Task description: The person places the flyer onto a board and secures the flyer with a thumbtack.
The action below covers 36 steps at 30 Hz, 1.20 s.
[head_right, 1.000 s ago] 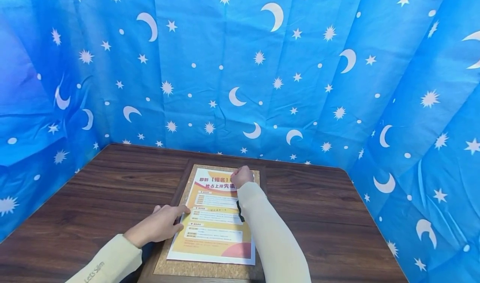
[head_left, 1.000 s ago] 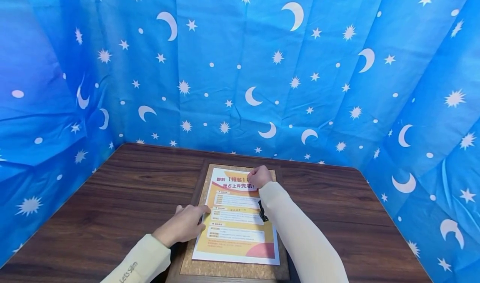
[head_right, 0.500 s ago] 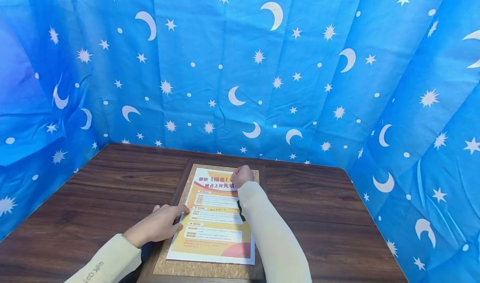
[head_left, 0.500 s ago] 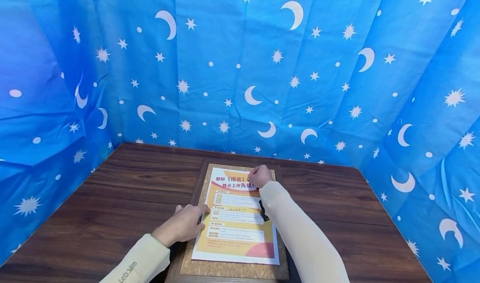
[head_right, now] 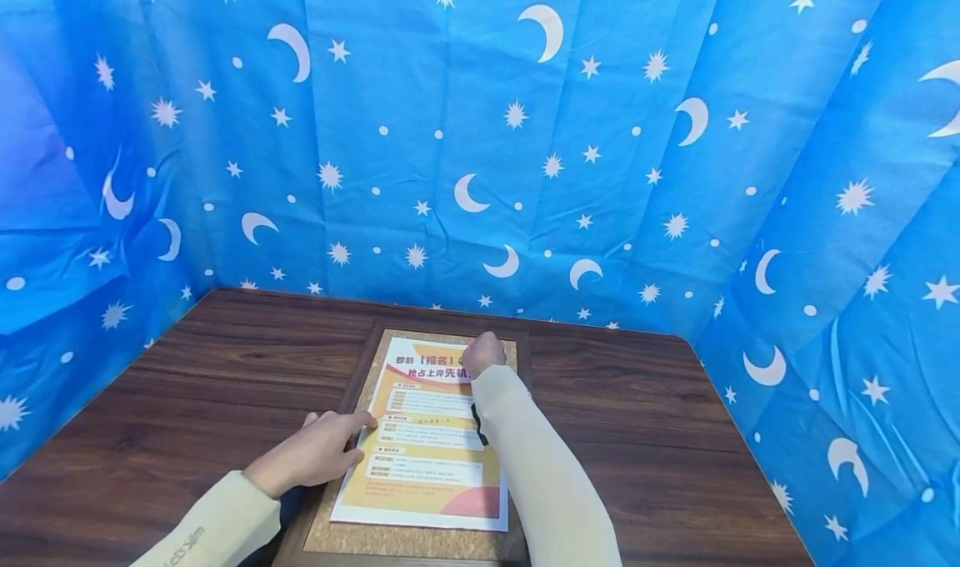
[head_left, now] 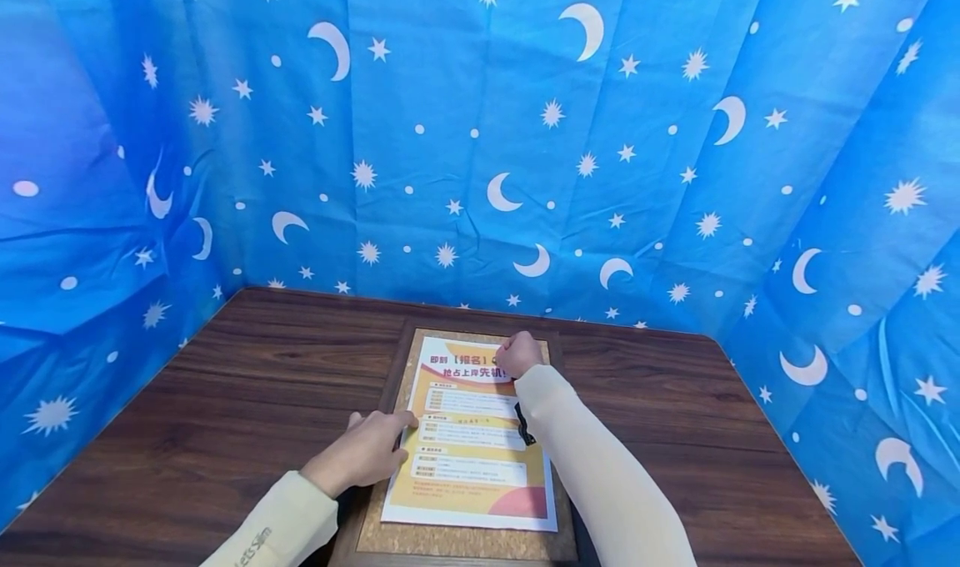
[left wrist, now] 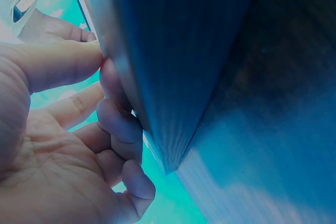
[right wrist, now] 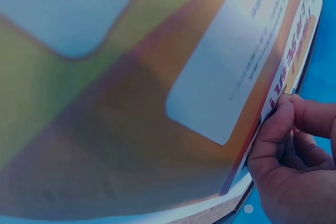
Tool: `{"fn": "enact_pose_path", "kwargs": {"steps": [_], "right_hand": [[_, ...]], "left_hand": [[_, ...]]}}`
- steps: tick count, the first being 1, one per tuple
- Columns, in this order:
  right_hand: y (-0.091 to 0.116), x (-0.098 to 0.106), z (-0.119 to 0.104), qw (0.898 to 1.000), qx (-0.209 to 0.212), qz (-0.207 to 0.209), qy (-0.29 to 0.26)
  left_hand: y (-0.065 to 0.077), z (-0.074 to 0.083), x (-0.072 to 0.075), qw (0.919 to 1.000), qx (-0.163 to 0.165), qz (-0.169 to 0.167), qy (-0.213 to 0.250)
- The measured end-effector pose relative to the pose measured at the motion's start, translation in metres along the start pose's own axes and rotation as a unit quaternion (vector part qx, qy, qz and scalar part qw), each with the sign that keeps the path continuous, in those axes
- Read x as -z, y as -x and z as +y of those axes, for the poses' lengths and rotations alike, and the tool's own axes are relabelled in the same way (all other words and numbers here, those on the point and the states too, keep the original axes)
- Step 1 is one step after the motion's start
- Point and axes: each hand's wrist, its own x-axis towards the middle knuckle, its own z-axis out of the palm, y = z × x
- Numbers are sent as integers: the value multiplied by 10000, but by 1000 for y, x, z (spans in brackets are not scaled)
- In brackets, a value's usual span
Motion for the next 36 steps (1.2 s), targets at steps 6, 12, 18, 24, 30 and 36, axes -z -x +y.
{"fn": "enact_pose_path", "kwargs": {"steps": [6,12,18,24,30,36], "right_hand": [[2,-2,-1,9999,-105,78,-44],[3,-4,0,9998,-123,118,-82],[3,-4,-1,9998,-54,197,-41],[4,-5,-3,9996,-105,261,-93],[3,-9,-2,9991,-220,347,-69],[1,-13,0,9984,-138,544,5]], "left_hand": [[0,0,-2,9999,-19,131,-48],[1,-1,-3,9999,-28,127,-16],[0,-1,-4,9998,-71,184,-51],[0,-1,-3,9997,-63,220,-66],[2,-2,-2,9999,-31,128,-52],[2,-2,-3,9999,-61,107,-62]]}}
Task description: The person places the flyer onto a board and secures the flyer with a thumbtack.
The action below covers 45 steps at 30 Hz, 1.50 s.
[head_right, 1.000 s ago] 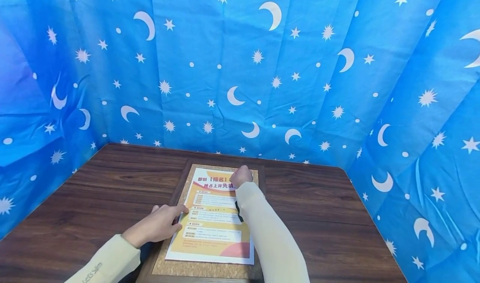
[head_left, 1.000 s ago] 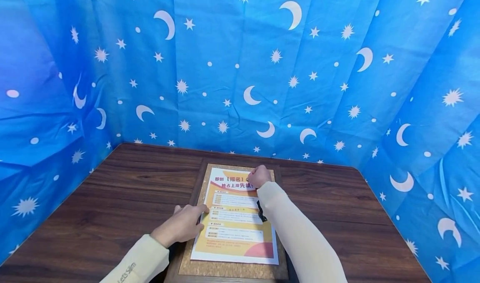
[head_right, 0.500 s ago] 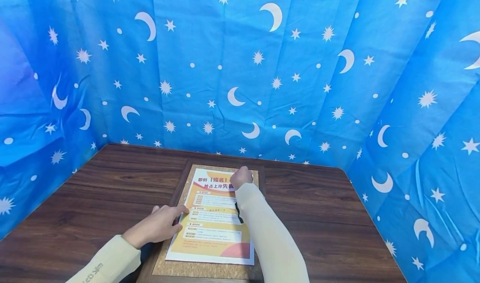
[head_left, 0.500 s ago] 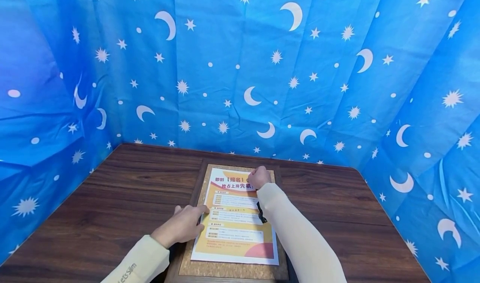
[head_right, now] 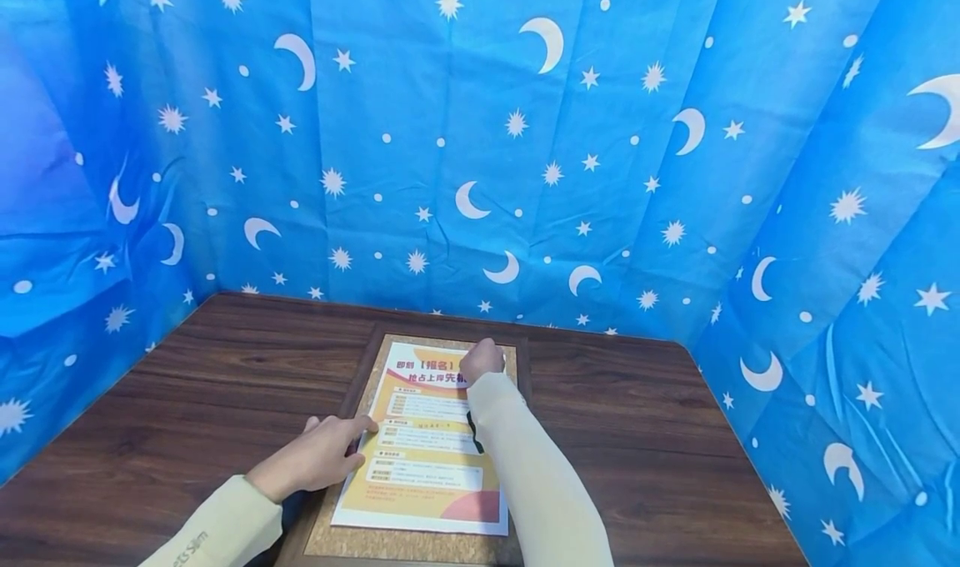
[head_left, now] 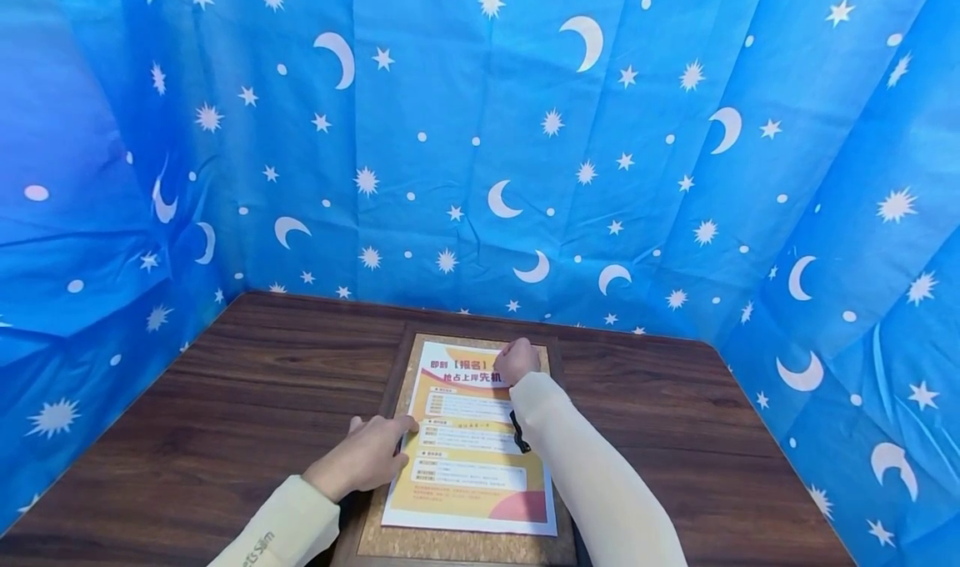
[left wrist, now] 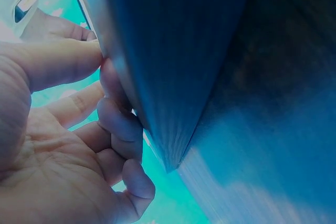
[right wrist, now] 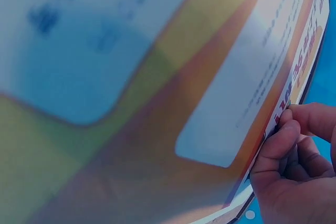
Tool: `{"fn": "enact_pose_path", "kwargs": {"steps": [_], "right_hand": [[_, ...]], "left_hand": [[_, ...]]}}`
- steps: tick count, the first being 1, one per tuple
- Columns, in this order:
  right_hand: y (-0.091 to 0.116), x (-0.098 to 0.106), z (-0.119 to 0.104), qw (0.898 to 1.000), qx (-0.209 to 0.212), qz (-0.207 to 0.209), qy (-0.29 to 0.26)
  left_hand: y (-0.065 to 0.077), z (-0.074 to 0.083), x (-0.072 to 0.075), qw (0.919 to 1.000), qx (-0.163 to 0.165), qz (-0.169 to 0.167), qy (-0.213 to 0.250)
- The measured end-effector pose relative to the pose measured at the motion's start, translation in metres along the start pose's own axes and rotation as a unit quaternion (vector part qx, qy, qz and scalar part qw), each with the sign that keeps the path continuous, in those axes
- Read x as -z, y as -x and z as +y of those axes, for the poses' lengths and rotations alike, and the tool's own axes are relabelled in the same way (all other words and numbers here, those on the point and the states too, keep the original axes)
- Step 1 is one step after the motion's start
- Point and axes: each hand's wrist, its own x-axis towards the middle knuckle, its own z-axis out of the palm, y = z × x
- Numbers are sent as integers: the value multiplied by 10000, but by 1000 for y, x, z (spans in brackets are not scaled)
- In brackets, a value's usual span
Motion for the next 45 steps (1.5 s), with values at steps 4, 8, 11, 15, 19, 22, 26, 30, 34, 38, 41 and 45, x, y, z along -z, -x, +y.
{"fn": "enact_pose_path", "kwargs": {"steps": [4,8,11,15,19,22,26,30,34,38,41,45], "right_hand": [[-2,0,3,10000,30,16,23],[-2,2,3,10000,61,19,52],[-1,6,5,10000,70,-8,57],[3,10,9,9998,125,-47,112],[6,15,12,9989,356,-84,283],[9,19,13,9948,786,-216,615],[13,22,14,9855,1335,-412,962],[15,22,19,9737,1900,-533,1142],[25,22,24,9561,2435,-592,1519],[41,25,27,9424,2697,-650,1870],[54,26,28,9309,2907,-724,2091],[72,27,29,9164,3116,-704,2414]], "left_hand": [[-1,1,-1,10000,-56,21,22],[-2,1,-1,9999,-94,59,27],[-4,1,0,10000,-73,14,12],[-6,0,-1,10000,-90,-35,20],[-9,0,-1,9999,-107,-97,90],[-10,-1,2,9999,-16,-130,90],[-12,-3,6,10000,70,-47,-13],[-16,-4,9,9991,-36,326,-269],[-19,-3,13,9938,-324,882,-588],[-25,0,15,9850,-641,1428,-731],[-26,0,16,9808,-722,1640,-770],[-27,0,16,9795,-723,1712,-774]]}}
